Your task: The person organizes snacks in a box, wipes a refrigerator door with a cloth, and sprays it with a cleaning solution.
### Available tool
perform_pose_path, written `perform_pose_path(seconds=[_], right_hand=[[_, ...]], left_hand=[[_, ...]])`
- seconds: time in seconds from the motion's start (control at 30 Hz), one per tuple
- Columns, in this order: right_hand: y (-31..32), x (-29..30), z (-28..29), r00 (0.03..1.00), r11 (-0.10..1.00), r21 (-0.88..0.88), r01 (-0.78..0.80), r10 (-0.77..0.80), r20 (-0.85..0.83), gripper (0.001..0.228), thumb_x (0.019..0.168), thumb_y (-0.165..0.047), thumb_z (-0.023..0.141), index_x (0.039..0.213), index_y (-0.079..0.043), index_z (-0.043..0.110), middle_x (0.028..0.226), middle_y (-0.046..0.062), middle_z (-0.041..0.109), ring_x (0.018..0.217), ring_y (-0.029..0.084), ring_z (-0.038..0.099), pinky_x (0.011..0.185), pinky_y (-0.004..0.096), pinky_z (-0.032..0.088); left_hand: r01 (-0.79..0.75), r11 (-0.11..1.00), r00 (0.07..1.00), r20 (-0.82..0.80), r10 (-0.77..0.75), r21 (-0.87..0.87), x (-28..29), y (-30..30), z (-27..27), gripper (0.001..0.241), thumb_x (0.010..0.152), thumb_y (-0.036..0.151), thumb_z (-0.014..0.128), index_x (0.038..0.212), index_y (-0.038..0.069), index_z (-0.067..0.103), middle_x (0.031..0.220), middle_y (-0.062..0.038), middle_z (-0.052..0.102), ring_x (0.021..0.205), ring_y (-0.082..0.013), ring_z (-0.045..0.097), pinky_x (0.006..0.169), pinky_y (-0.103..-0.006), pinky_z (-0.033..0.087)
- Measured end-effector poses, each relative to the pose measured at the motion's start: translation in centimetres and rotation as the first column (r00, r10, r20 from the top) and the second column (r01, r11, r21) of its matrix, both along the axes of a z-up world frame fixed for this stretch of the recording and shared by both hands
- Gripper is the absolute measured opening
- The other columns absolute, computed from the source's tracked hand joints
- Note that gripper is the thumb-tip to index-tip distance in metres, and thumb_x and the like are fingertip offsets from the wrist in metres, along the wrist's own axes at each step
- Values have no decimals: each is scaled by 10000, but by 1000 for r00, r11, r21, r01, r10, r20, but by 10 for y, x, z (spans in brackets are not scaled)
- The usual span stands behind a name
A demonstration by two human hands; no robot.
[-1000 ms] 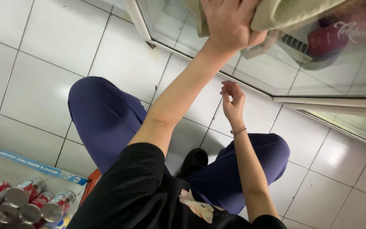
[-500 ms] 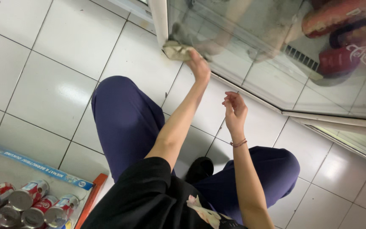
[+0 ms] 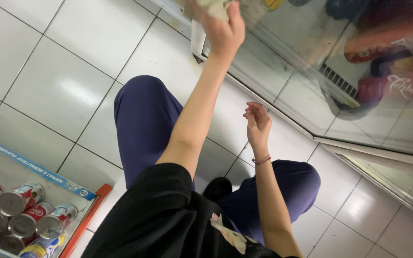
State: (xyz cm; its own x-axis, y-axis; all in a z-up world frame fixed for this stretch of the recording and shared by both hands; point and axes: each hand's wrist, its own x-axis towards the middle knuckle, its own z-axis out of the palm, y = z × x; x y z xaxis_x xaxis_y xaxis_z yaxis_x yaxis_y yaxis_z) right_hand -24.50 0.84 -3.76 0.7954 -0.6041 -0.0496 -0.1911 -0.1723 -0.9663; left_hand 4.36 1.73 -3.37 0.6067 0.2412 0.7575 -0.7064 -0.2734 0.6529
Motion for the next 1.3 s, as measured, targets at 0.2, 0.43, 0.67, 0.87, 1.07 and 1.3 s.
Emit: perform_pose_path(seconds=[0.2,0.43,0.67,0.87,1.07,1.3], right_hand=[[3,4,-6,999,999,12,-39,39,5,186,991,19,571,1154,11,659,933,44,639,831,124,646,777,263,551],[4,21,17,993,993,-27,-117,117,19,218,973,39,577,1171,-7,656,956,33,654,839,119,664,773,258,564],[15,79,111,984,968,183,-174,178,-9,449,1007,-247,503,1399,-44,588,1241,98,653,1130,191,604,922,349,515],[51,110,262,933,610,726,-318,338,124,600,1025,-465,363,1445,-57,490,1409,129,591,1277,243,562,1076,436,459],[83,92,409,884,706,534,-464,410,225,424,1068,-247,601,1354,66,599,1294,133,663,1149,186,621,1007,343,499],[112,78,590,827,774,297,-560,547,133,400,1041,-195,632,1361,41,586,1245,131,677,1052,147,624,866,285,513]], left_hand=[[174,921,804,-491,-337,-347,-45,21,-156,338,1071,279,494,1262,2,533,1274,-151,551,1145,-316,541,1061,-431,430],[-185,632,289,-656,-697,-752,-29,43,-139,616,1045,514,443,1303,-29,576,1204,-162,599,1067,-265,563,937,-395,452],[-58,336,84,-340,-937,-940,-65,132,86,469,960,396,617,1247,25,637,1111,-101,709,986,-220,664,869,-368,533],[265,465,39,-472,-881,-845,-112,218,291,445,931,191,711,1302,-40,622,1166,-94,714,1050,-185,681,898,-323,548],[402,651,259,-603,-755,-644,-158,263,463,500,883,44,739,1356,30,578,1163,-55,681,1040,-122,651,893,-289,541],[482,841,588,-621,-519,-246,-185,294,633,633,859,44,757,1429,13,485,1214,-117,626,1126,-250,622,973,-364,522]])
